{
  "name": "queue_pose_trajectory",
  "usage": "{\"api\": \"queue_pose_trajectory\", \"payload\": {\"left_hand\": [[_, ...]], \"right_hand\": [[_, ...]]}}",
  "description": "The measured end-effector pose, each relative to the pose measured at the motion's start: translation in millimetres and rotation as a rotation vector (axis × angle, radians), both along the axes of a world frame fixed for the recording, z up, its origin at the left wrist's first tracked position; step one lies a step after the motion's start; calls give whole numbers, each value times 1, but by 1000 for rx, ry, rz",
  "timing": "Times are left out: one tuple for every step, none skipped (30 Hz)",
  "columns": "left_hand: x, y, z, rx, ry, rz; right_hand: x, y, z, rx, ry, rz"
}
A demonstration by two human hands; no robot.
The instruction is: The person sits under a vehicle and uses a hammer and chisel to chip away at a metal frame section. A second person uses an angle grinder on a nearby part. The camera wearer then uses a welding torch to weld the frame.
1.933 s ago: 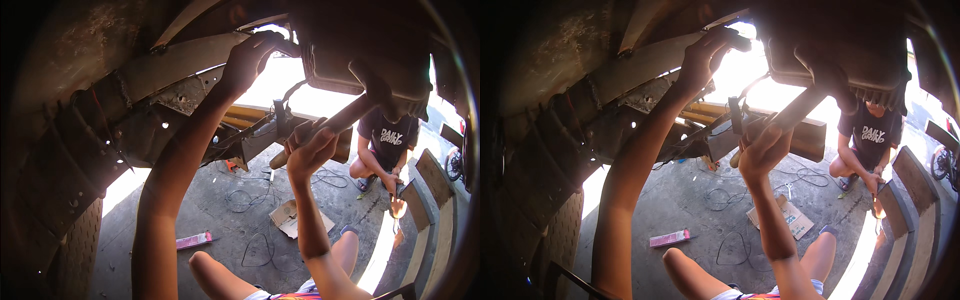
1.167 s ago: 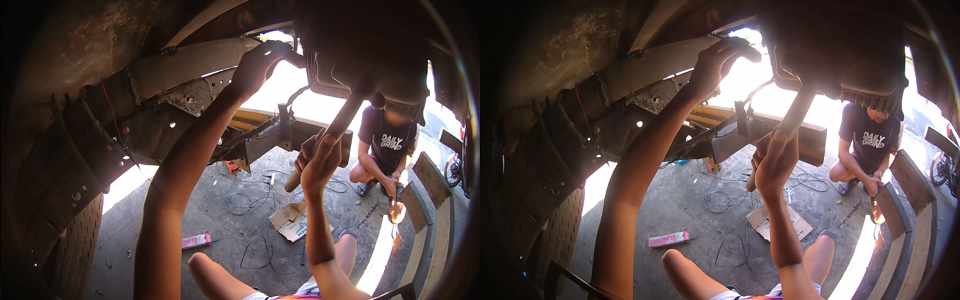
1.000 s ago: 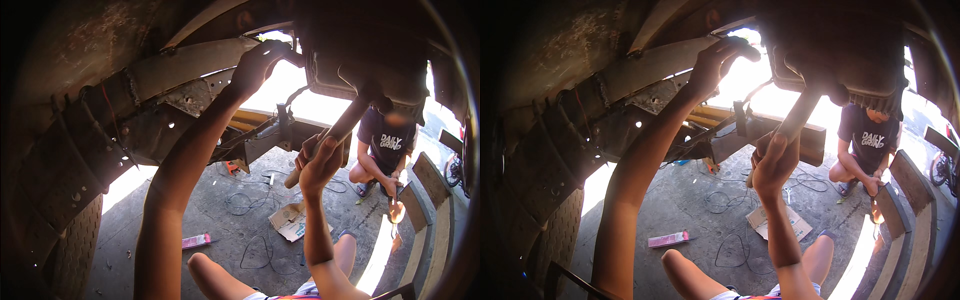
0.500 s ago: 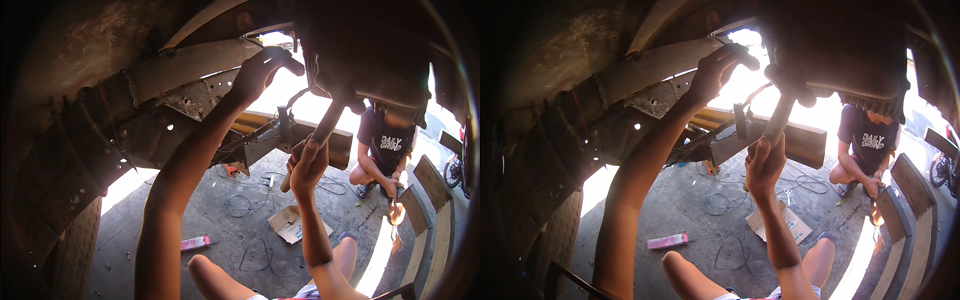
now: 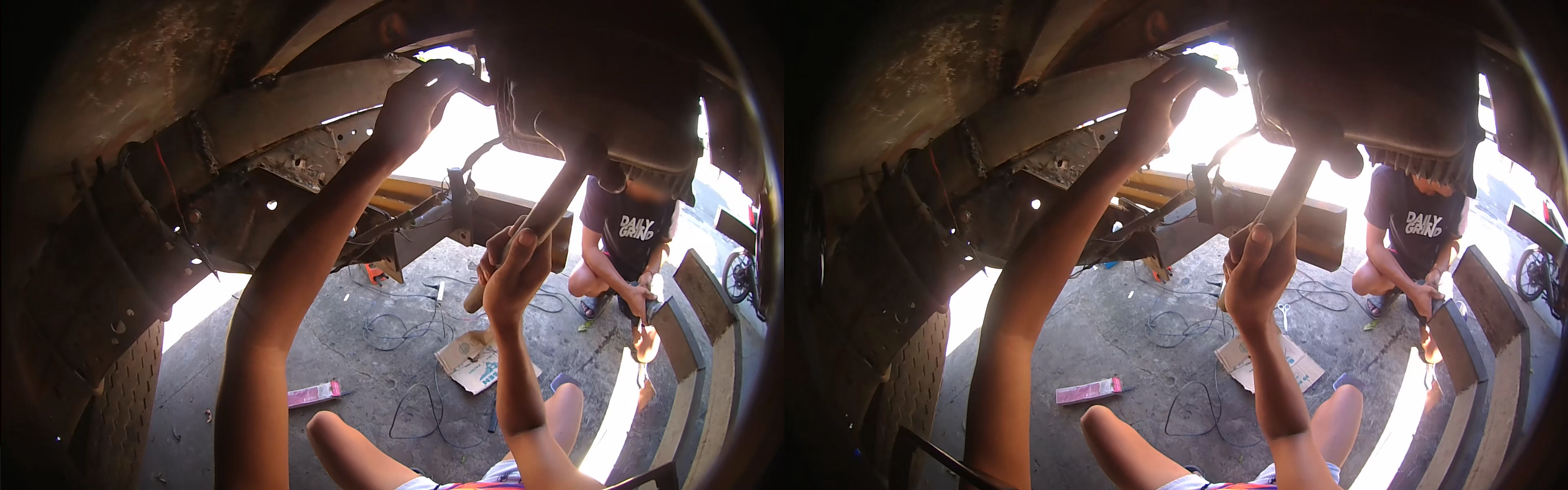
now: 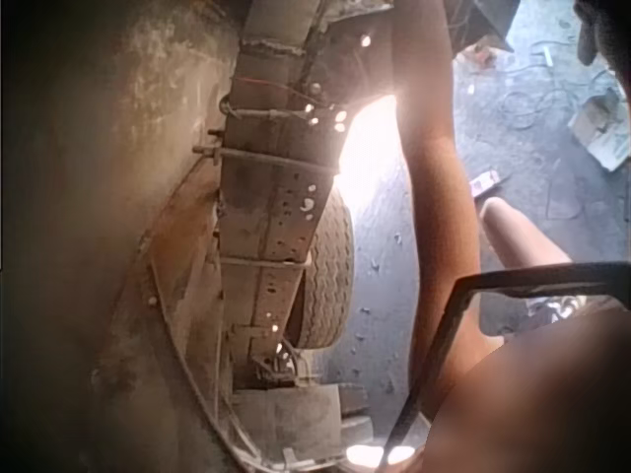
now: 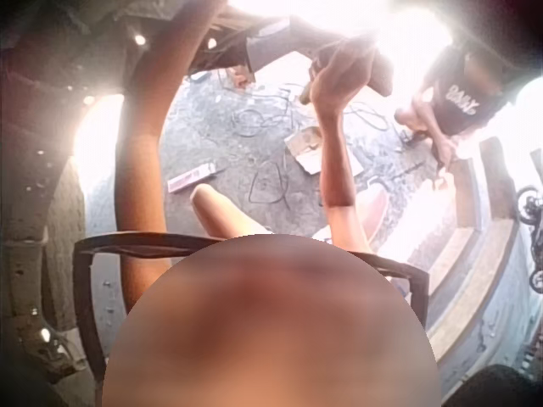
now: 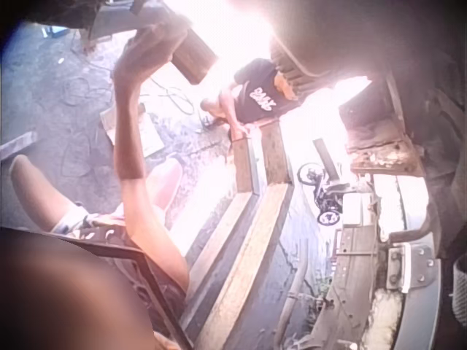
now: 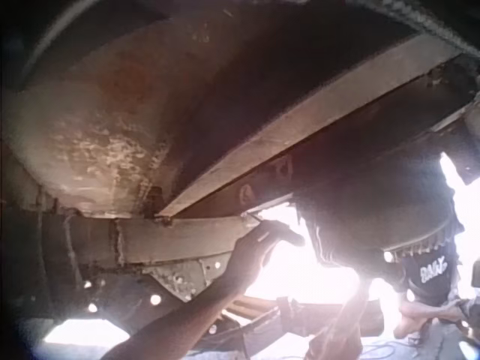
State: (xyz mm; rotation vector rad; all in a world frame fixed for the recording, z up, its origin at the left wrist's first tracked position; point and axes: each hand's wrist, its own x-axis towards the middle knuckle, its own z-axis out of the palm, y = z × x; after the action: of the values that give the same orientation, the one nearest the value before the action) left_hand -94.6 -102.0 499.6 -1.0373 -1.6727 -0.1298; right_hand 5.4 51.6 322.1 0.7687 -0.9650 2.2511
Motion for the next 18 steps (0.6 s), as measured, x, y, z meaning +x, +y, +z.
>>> {"api": "queue_pose_trajectory", "payload": {"left_hand": [[1,0,0,11,-28,-16],[1,1,0,13,-44,-24],[0,1,0,6,-58,-32],[-1,2,0,9,-30,-35],[-2,2,1,3,0,-37],[-4,1,2,-15,34,-36],[-5,1,1,10,19,-48],[-7,1,1,23,9,-58],[-7,1,0,30,4,-60],[-8,1,0,36,-1,-61],[-8,0,-2,36,0,-56],[-8,0,-3,9,25,-56],[-8,0,-2,35,7,-49],[-7,0,-2,35,14,-48],[-7,0,-2,31,29,-36],[-6,0,-1,46,11,-35],[-6,0,-2,57,1,-24],[-5,1,-3,53,-7,-23]], "right_hand": [[1,2,1,-19,7,-1],[2,3,3,-23,8,-5],[3,5,4,-31,13,-12],[3,7,5,-39,17,-18],[4,9,5,-25,6,-23],[4,11,6,-11,-4,-27],[5,13,6,-4,-22,-39],[5,13,7,-6,-25,-30],[6,14,6,-14,-35,-27],[7,14,6,-24,-44,-21],[7,14,6,-23,-42,-21],[8,14,6,-23,-40,-18],[8,14,6,-30,-31,-12],[8,13,6,-17,-27,-20],[8,13,6,-11,-18,-26],[7,13,6,-5,-5,-25],[7,13,6,1,-8,-37],[7,12,5,7,-7,-40]]}}
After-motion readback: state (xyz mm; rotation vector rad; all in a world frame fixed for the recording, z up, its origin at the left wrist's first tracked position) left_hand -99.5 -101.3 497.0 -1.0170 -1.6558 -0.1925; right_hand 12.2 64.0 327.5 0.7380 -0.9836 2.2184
